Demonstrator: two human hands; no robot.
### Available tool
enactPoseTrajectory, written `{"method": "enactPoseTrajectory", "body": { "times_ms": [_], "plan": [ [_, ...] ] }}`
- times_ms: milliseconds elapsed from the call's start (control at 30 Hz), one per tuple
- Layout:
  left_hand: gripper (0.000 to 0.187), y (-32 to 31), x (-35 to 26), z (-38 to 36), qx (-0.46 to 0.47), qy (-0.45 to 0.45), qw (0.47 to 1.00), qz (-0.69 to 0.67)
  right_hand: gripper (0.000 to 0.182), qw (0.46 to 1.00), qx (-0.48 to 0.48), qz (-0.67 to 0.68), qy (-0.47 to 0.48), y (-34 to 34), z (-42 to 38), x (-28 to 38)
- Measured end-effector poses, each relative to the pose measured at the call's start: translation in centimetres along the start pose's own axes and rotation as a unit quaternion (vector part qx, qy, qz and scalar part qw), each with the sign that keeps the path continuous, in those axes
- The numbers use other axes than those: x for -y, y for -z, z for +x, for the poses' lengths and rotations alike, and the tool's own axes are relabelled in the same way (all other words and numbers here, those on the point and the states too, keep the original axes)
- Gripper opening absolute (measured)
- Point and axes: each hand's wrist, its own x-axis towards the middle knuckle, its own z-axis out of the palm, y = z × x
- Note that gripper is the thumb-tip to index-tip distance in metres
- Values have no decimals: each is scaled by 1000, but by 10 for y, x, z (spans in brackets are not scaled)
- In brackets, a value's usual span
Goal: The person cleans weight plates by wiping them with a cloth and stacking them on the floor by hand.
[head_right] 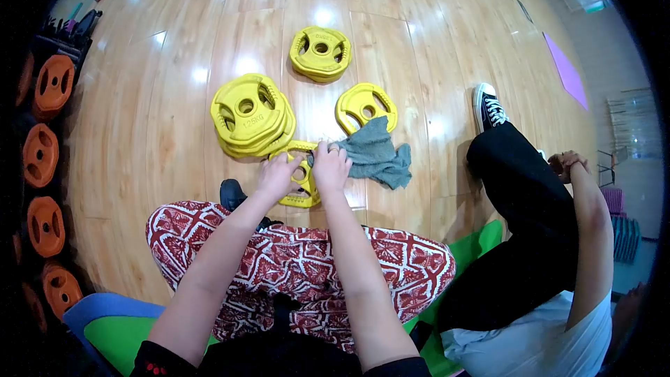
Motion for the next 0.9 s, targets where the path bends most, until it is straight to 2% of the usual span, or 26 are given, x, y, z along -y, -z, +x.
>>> {"method": "enactPoseTrajectory", "body": {
  "times_ms": [200,267,333,467,533,700,767,900],
  "plan": [
    [65,1,0,1,10,7,1000,-14,28,990,37,123,-55,4,-25,-13],
    [64,4,-2,2,18,10,1000,-17,32,977,97,173,-73,10,-39,-18],
    [64,6,-2,1,29,16,999,-20,33,980,93,166,-60,11,-53,-22],
    [66,9,-3,2,44,17,999,-21,30,962,128,214,-111,3,-46,-22],
    [64,6,-2,-1,12,9,1000,-22,28,988,57,133,-47,1,-41,-19],
    [64,5,-1,1,43,23,999,-9,25,987,12,144,-64,-3,-23,-12],
    [68,-3,3,2,16,-4,1000,-12,24,988,10,143,-62,1,-19,-7],
    [68,-1,-1,2,10,4,1000,4,25,986,-10,153,-70,1,-10,-5]
  ]
}}
